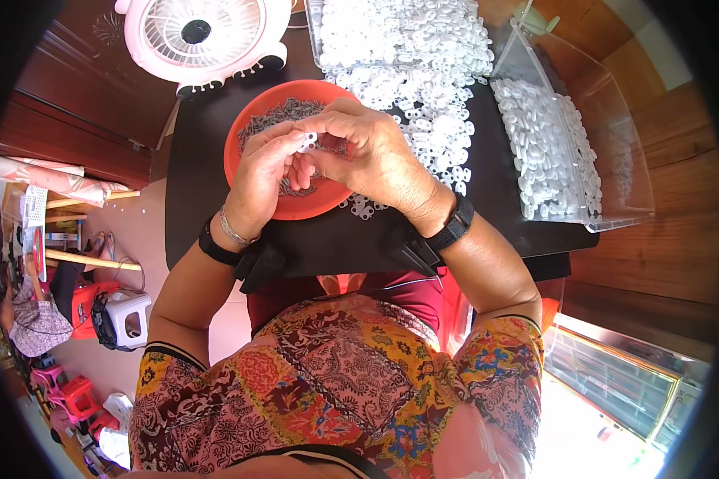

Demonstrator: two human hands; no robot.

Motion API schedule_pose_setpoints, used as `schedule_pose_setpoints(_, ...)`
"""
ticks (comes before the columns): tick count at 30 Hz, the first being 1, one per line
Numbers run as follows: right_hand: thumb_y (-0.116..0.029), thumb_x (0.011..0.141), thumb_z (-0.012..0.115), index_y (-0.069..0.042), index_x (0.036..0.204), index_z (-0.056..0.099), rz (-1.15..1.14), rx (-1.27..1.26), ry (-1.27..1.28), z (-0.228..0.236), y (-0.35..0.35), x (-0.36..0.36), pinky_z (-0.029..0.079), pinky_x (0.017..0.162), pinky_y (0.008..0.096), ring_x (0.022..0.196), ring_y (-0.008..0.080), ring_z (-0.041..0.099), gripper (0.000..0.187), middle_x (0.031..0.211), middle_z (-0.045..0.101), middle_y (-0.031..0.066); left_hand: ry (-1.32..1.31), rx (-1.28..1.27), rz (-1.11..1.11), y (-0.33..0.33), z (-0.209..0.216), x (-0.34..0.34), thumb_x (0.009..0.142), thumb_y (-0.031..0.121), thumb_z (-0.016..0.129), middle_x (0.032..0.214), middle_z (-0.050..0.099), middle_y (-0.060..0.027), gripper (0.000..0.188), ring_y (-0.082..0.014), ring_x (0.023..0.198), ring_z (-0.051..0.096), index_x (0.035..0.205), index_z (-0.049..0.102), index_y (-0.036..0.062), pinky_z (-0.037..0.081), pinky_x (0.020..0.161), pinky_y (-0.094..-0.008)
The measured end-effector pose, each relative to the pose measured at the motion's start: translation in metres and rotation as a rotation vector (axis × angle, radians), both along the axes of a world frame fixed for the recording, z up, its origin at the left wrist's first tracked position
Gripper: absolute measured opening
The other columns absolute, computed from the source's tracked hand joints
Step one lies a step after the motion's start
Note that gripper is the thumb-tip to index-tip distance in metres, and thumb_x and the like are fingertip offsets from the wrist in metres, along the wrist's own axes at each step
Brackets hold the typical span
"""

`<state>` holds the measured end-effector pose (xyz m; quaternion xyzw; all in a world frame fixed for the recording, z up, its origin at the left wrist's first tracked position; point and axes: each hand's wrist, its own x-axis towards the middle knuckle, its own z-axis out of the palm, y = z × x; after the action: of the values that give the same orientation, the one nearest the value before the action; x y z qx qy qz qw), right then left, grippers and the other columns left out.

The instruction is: Assembling small white plastic components by inserting metal pins into them at a workstation.

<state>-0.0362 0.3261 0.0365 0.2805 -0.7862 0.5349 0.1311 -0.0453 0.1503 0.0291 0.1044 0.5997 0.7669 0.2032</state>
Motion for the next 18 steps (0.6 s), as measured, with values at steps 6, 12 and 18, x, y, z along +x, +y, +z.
schedule_pose_setpoints(6,0.003,0.078,0.07,-0.003,0.105,0.066,-0.032,-0.076,-0.127,0.0014,-0.0025,0.0051,0.053,0.062,0.0228,0.069,0.008,0.06,0.028,0.08,0.061,0.0029,0.091,-0.068,0.052,0.0006,-0.0005,0.0008,0.092,0.025,0.051,0.067,0.055,-0.0007,0.024,-0.0051,0.054,0.048,0.086,0.06,0.003,0.036,0.048,-0.0186)
schedule_pose_setpoints(12,0.004,0.082,0.065,-0.003,0.106,0.063,0.058,-0.213,-0.335,-0.0009,-0.0007,0.0045,0.052,0.063,0.0209,0.069,0.0049,0.058,0.025,0.074,0.059,-0.0012,0.292,-0.139,0.021,-0.0025,-0.0049,0.0003,0.093,0.024,0.048,0.068,0.055,-0.004,0.026,-0.0089,0.057,0.051,0.083,0.056,0.0017,0.039,0.051,-0.0215)
schedule_pose_setpoints(18,0.004,0.082,0.064,-0.003,0.11,0.06,0.113,-0.23,-0.432,0.0005,0.0005,0.0041,0.05,0.064,0.0201,0.068,0.0045,0.058,0.029,0.072,0.058,-0.0017,0.23,-0.148,0.073,-0.0009,-0.0019,0.0015,0.092,0.021,0.048,0.068,0.055,-0.0037,0.024,-0.009,0.058,0.051,0.082,0.057,0.0015,0.039,0.053,-0.0218)
